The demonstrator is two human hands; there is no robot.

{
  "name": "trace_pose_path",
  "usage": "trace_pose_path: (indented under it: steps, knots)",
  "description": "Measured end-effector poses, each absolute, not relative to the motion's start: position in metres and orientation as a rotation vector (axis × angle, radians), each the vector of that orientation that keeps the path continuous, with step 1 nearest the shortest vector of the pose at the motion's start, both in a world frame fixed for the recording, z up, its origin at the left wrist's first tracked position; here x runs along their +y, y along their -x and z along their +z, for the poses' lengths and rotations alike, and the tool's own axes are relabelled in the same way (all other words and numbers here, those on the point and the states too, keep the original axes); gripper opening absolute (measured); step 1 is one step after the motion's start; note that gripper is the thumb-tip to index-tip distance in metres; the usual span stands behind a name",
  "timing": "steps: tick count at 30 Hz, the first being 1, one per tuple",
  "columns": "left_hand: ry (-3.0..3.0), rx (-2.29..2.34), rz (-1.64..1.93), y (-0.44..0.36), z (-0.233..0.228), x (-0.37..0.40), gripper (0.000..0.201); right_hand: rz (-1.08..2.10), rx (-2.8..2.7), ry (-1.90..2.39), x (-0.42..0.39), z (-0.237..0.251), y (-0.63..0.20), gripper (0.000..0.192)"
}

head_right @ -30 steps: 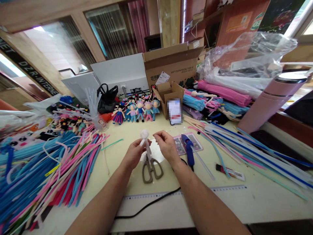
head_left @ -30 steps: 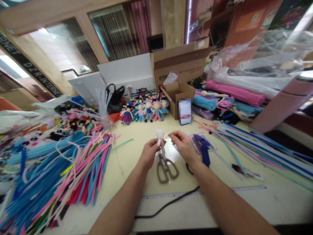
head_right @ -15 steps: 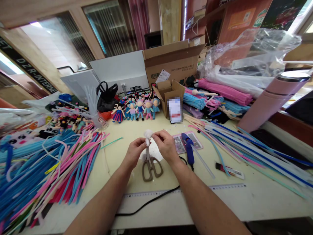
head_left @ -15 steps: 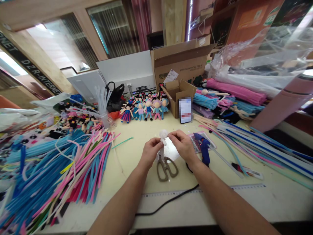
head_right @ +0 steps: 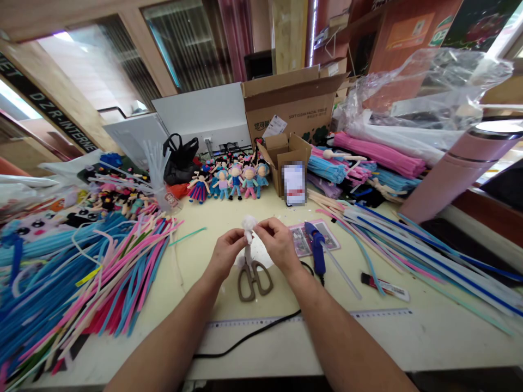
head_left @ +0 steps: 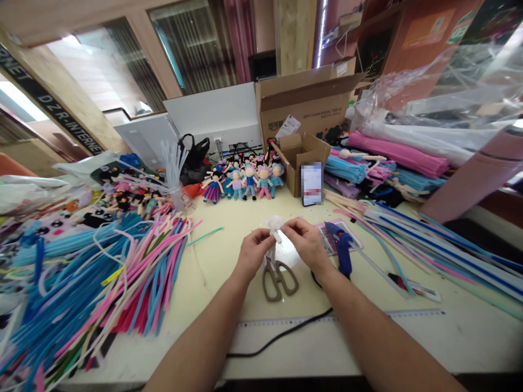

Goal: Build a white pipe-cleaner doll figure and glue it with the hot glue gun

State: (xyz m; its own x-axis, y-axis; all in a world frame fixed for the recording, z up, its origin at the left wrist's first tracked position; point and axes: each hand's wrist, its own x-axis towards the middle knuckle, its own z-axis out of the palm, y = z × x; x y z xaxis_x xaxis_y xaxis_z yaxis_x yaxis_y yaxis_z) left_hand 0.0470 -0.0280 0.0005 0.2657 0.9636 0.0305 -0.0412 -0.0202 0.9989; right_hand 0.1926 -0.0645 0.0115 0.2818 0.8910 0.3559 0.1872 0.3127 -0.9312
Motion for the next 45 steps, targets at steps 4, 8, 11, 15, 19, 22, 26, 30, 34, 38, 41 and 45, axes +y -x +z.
trace_pose_path:
  steps: [4, 8, 11, 15, 19, 22, 26, 30, 34, 38, 41, 45]
  knots:
    - [-1.080, 0.911, 1.035, -0.045, -0.001, -0.023, 0.031, 0.745, -1.089, 1.147, -0.060, 0.010, -0.196, 0.017]
    - [-0.836, 0.792, 0.988, -0.043, 0.000, -0.019, 0.035, 0.790, -1.043, 1.165, -0.056, 0.004, -0.197, 0.019]
    - [-0.772, 0.766, 0.973, -0.042, 0.000, -0.018, 0.032, 0.863, -1.022, 1.161, -0.053, -0.002, -0.195, 0.020]
    - [-0.758, 0.758, 0.961, -0.039, -0.002, -0.015, 0.028, 0.923, -1.015, 1.163, -0.051, -0.009, -0.193, 0.017]
    - [-0.758, 0.750, 0.949, -0.038, -0.003, -0.013, 0.028, 0.940, -1.026, 1.174, -0.049, -0.012, -0.192, 0.017]
    - [-0.751, 0.746, 0.946, -0.038, -0.004, -0.012, 0.029, 0.955, -1.051, 1.175, -0.049, -0.013, -0.192, 0.019]
    - [-0.751, 0.731, 0.955, -0.036, -0.005, -0.011, 0.033, 0.963, -1.105, 1.202, -0.048, -0.015, -0.192, 0.025]
    - [-0.761, 0.739, 0.972, -0.036, -0.005, -0.010, 0.032, 1.031, -1.151, 1.214, -0.050, -0.013, -0.186, 0.024]
    - [-0.792, 0.729, 0.969, -0.037, -0.007, -0.011, 0.035, 1.157, -1.204, 1.149, -0.054, -0.009, -0.178, 0.024]
    - [-0.876, 0.741, 0.933, -0.038, -0.010, -0.012, 0.035, 1.146, -1.229, 1.181, -0.057, -0.007, -0.175, 0.022]
    - [-0.987, 0.792, 0.921, -0.038, -0.011, -0.014, 0.035, 1.114, -1.221, 1.202, -0.057, -0.009, -0.176, 0.023]
    - [-1.167, 0.901, 0.954, -0.039, -0.008, -0.015, 0.035, 1.087, -1.233, 1.197, -0.056, -0.013, -0.176, 0.025]
